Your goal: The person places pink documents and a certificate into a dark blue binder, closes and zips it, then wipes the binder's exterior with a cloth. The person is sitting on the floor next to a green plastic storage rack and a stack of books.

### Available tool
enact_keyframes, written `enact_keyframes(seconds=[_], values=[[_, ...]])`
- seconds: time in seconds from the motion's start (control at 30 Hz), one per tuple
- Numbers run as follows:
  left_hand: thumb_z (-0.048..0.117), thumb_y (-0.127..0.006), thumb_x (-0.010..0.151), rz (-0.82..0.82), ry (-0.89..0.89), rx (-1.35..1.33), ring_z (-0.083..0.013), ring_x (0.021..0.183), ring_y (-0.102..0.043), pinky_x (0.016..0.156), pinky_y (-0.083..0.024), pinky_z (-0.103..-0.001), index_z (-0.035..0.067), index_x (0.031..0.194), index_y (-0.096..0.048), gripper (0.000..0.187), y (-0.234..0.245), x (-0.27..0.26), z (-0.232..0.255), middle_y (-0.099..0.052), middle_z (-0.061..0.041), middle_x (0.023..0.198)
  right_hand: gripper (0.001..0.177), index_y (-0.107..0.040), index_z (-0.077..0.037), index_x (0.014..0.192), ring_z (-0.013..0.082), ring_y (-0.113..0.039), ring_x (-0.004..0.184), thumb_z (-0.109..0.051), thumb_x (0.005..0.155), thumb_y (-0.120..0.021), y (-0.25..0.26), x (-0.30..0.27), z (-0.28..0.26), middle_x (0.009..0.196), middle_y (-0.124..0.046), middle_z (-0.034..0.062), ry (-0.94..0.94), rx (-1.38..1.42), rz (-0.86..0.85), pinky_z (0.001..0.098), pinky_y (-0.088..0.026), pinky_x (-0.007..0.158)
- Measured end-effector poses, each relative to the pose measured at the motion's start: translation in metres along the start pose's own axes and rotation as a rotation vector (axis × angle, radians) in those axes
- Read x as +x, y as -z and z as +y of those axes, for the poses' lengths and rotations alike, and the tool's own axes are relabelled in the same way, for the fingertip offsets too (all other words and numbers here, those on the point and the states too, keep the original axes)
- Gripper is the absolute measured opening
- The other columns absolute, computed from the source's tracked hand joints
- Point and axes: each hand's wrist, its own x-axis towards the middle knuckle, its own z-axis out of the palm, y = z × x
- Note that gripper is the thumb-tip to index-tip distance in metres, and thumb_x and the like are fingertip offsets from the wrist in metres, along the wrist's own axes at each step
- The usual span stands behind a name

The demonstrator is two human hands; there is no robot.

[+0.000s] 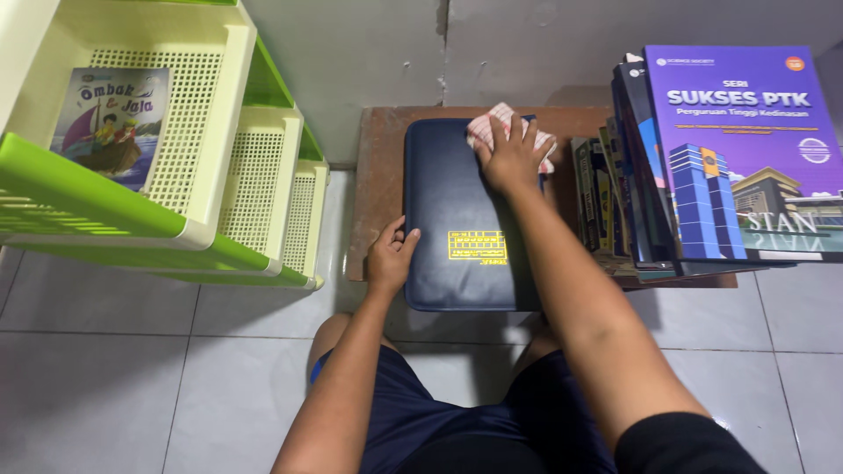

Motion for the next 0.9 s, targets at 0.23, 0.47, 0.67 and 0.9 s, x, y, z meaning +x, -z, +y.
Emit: enact_keyframes(seconds=[0.23,0.47,0.67,0.9], values=[[0.023,-0.078,0.091,-0.015,0.068,0.059,-0.0038,0.067,-0.059,0.063,-0.05,-0.021,0.001,0.135,-0.064,0.052,0.006,-0.002,0.017,-0.065,0.0,0.081,0.067,-0.034,-0.026,0.16,0.0475,-0.014,0.152,-0.06,0.102,-0.041,-0.028,0.014,-0.042,0.165,-0.026,0.0186,0.05,-0.045,-0.041,0.0805,0.0,0.111],[0.023,-0.076,0.091,-0.042,0.058,-0.084,-0.0046,0.073,-0.063,0.066,-0.053,-0.022,0.0,0.136,-0.062,0.052,0.006,0.0,0.015,-0.066,0.001,0.087,0.068,-0.04,-0.027,0.154,0.0456,-0.018,0.15,-0.065,0.097,-0.046,-0.05,-0.005,-0.124,0.163,-0.028,0.0167,0.318,-0.041,-0.101,0.0783,-0.004,0.112],[0.026,-0.079,0.089,-0.023,0.056,0.045,-0.0056,0.072,-0.063,0.065,-0.053,-0.023,0.002,0.134,-0.066,0.052,0.009,0.0,0.013,-0.066,0.0,0.085,0.06,-0.053,-0.029,0.148,0.0412,-0.028,0.149,-0.058,0.096,-0.055,-0.046,0.009,-0.112,0.159,-0.04,0.0137,0.422,0.078,-0.043,0.0754,-0.011,0.114],[0.025,-0.078,0.09,-0.032,0.065,0.035,-0.0052,0.069,-0.061,0.065,-0.052,-0.022,0.001,0.137,-0.064,0.054,0.008,-0.002,0.018,-0.067,0.0,0.082,0.061,-0.053,-0.025,0.149,0.0402,-0.031,0.148,-0.058,0.099,-0.056,-0.029,0.028,-0.025,0.157,-0.043,0.0151,0.251,0.056,0.025,0.0738,-0.011,0.116]])
